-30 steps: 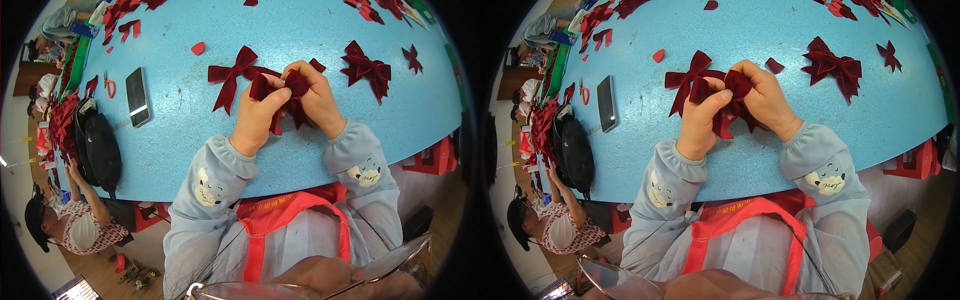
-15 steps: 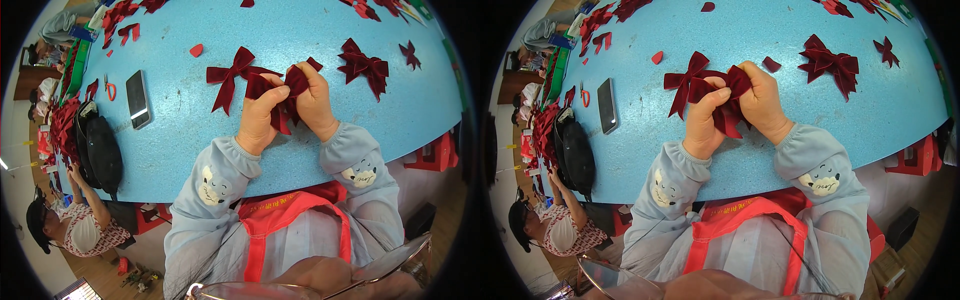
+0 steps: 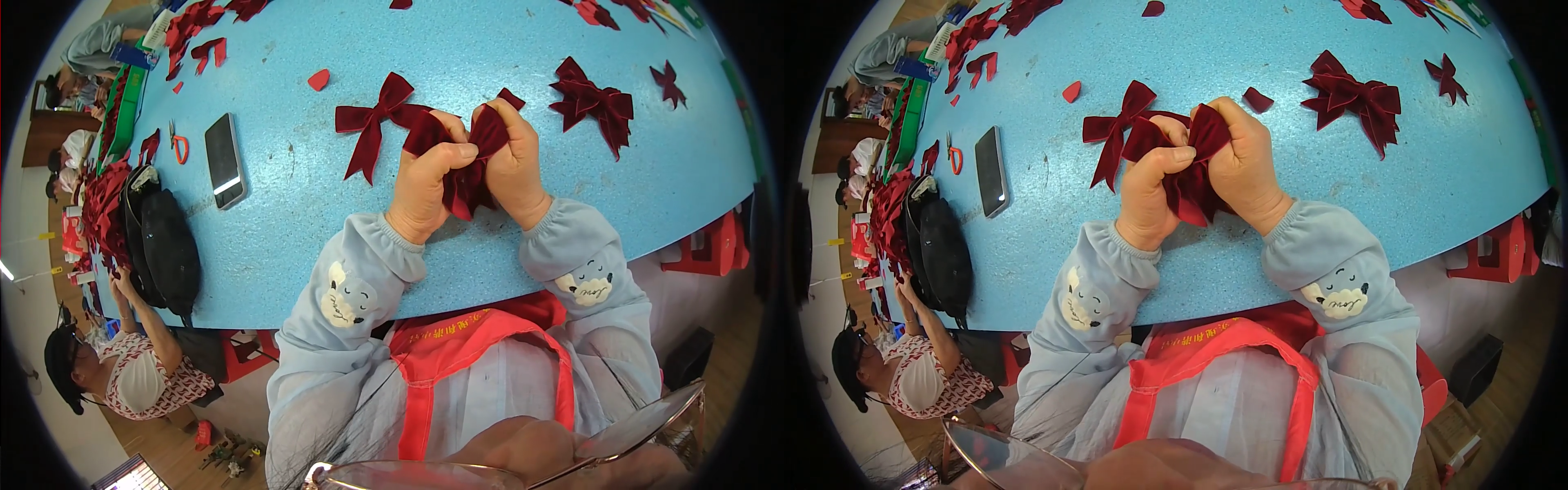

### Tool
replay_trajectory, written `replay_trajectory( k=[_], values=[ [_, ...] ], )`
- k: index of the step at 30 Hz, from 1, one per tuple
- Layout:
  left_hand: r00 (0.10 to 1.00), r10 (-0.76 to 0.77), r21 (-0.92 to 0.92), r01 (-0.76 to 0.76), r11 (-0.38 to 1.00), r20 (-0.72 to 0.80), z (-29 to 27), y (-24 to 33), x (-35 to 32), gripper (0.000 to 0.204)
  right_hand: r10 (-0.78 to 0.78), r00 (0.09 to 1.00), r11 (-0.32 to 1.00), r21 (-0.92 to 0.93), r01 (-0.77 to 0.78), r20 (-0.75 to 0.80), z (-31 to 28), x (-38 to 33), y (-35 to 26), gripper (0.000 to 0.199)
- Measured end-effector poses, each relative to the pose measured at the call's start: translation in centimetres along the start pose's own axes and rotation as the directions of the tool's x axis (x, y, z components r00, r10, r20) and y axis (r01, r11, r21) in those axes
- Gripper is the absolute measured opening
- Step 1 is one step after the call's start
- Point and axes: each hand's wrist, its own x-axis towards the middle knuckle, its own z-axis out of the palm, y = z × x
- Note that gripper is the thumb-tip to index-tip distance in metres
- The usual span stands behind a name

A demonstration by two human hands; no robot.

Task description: Assembling red decorative bows at a workbench.

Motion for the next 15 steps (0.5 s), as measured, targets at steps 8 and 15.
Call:
replay_trajectory(
  k=[8, 15],
  values=[
    [0.997, 0.045, -0.01, -0.046, 0.999, -0.057, 0.9, -0.5, -1.0, 0.012, 0.052, 0.998, 0.997, 0.056, -0.051, -0.023, 0.1, -0.3, -0.4, 0.004],
    [0.998, 0.056, 0.001, -0.056, 0.998, -0.01, 0.6, -0.5, -1.1, 0.015, 0.083, 0.994, 0.993, 0.094, -0.077, -0.068, 0.2, -0.2, -0.3, 0.008]
  ],
)
